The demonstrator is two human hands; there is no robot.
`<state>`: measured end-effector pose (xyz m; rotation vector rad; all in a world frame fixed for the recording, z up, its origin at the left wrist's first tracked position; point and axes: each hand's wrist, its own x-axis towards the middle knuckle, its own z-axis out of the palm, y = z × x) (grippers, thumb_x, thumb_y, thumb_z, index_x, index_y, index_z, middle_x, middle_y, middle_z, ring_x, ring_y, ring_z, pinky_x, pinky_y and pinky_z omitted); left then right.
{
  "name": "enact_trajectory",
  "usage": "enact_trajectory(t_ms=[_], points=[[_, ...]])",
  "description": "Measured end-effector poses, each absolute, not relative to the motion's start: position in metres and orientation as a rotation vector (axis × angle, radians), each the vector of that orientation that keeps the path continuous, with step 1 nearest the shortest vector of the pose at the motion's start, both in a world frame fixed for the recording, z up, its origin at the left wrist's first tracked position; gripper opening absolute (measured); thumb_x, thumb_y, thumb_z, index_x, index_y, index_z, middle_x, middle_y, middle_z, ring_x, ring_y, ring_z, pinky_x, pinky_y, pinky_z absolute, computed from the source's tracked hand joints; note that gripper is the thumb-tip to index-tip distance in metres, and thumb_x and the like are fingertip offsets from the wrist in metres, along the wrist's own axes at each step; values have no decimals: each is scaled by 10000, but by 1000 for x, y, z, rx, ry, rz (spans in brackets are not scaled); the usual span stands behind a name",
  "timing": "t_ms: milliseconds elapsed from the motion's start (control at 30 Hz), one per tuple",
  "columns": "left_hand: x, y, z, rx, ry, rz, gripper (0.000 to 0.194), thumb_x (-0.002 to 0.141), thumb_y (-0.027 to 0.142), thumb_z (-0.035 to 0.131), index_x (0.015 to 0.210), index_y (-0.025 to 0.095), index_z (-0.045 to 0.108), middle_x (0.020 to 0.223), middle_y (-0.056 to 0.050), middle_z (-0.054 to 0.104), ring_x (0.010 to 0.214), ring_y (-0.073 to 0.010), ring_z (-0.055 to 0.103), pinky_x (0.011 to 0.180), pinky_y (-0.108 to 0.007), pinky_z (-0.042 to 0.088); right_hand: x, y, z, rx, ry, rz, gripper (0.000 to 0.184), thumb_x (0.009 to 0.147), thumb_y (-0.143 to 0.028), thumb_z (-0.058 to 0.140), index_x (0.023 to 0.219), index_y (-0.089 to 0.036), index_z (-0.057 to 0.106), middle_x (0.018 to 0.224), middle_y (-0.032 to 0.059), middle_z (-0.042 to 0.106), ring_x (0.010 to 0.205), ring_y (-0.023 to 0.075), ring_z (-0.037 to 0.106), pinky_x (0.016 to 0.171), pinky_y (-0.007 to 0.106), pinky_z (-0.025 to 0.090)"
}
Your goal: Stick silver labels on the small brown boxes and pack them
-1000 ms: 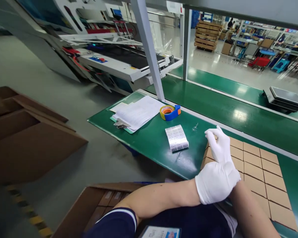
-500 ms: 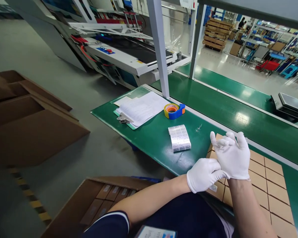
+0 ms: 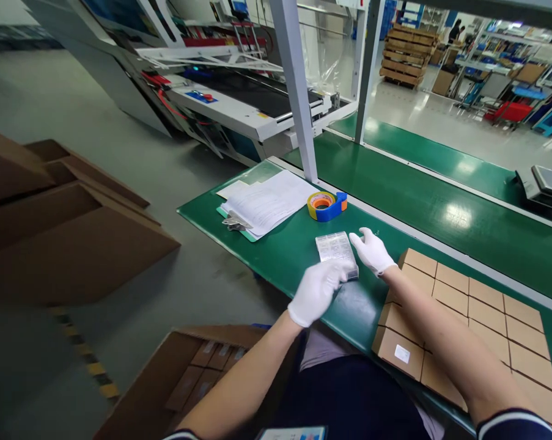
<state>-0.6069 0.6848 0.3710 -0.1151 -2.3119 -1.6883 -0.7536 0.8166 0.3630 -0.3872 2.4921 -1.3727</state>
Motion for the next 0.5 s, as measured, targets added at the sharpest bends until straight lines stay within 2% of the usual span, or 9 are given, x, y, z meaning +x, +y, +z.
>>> enact_trajectory(t_ms=[67, 133, 233, 300, 500], points=[[-608, 656, 364, 205, -2252, -1632, 521, 1077, 493, 372, 1288, 169, 722, 1224, -126, 740, 1095, -243, 697, 945, -346, 547, -759, 803, 354, -413, 2503, -1323, 645, 875, -405, 703, 1434, -125, 544, 854, 61, 726, 913, 261, 697, 964, 442, 520], [-610, 636, 355, 443, -2331, -1537, 541, 1052, 511, 435, 1438, 184, 628, 1247, -123, 727, 1129, -253, 677, 974, -358, 524, -752, 797, 352, -468, 2501, -1313, 696, 871, -314, 686, 1504, -123, 469, 817, 23, 704, 863, 231, 685, 927, 400, 526], [-616, 624, 344, 615, -2517, -1633, 692, 1009, 583, 502, 1597, 224, 433, 929, -51, 753, 849, -205, 685, 849, -331, 520, -727, 804, 354, -586, 2451, -1334, 681, 906, -273, 606, 1543, -135, 409, 843, 3, 685, 821, 194, 664, 866, 360, 539], [-620, 624, 339, 625, -2514, -1830, 779, 992, 617, 511, 1642, 226, 330, 819, -14, 720, 720, -173, 635, 751, -296, 500, -707, 818, 357, -677, 2411, -1353, 632, 929, -282, 569, 1529, -156, 415, 868, -1, 672, 794, 182, 654, 828, 357, 549], [-620, 635, 339, 621, -2421, -2009, 866, 928, 608, 636, 1643, 232, 323, 678, 58, 555, 664, -142, 552, 679, -260, 468, -663, 859, 370, -742, 2500, -1326, 508, 984, -292, 510, 1477, -188, 443, 932, 28, 660, 851, 203, 659, 875, 422, 565]])
